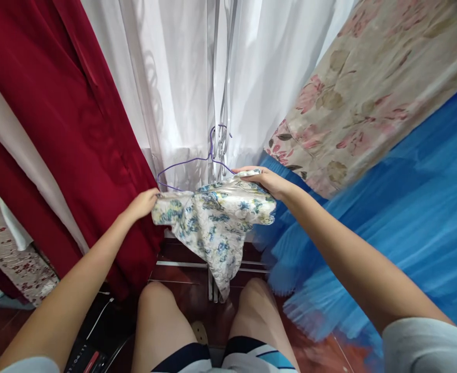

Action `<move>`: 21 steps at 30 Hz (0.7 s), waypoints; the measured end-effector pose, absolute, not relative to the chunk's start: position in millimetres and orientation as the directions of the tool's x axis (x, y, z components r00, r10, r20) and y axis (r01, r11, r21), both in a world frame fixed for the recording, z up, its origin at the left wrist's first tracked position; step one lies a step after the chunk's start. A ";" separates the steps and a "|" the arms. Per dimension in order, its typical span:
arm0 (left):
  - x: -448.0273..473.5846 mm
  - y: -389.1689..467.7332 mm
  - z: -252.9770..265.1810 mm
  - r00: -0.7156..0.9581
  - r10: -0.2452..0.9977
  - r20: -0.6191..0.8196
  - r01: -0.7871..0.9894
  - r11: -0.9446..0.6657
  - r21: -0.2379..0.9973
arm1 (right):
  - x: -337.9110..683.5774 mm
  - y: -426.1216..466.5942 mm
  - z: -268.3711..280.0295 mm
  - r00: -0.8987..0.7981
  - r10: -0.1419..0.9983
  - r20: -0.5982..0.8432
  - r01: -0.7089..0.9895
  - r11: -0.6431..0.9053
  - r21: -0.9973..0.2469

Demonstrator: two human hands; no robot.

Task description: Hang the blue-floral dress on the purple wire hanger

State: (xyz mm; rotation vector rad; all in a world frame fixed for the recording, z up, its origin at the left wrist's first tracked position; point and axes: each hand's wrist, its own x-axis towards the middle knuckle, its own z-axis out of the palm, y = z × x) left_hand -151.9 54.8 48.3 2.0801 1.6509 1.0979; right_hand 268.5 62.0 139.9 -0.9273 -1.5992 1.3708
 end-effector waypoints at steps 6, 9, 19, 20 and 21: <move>-123.0 110.1 125.8 -0.127 0.814 0.567 0.619 -0.382 0.686 | 271.5 56.4 143.2 -0.439 0.899 0.001 -0.023 -0.010 -1.000; -99.7 114.1 133.9 -0.114 0.898 0.425 0.476 -0.326 0.817 | 278.6 54.8 142.2 -0.485 0.868 -0.110 -0.015 -0.134 -0.991; -100.6 86.4 119.0 -0.199 0.900 0.388 0.488 -0.252 0.835 | 303.1 34.2 81.7 0.027 0.941 0.338 -0.003 0.338 -0.941; -98.1 82.8 118.2 -0.158 0.866 0.475 0.508 -0.341 0.791 | 302.8 30.0 75.6 0.057 0.921 0.385 0.020 0.385 -0.923; -94.7 78.6 117.3 -0.101 0.832 0.546 0.522 -0.423 0.741 | 302.4 26.5 72.2 0.078 0.902 0.425 0.041 0.423 -0.905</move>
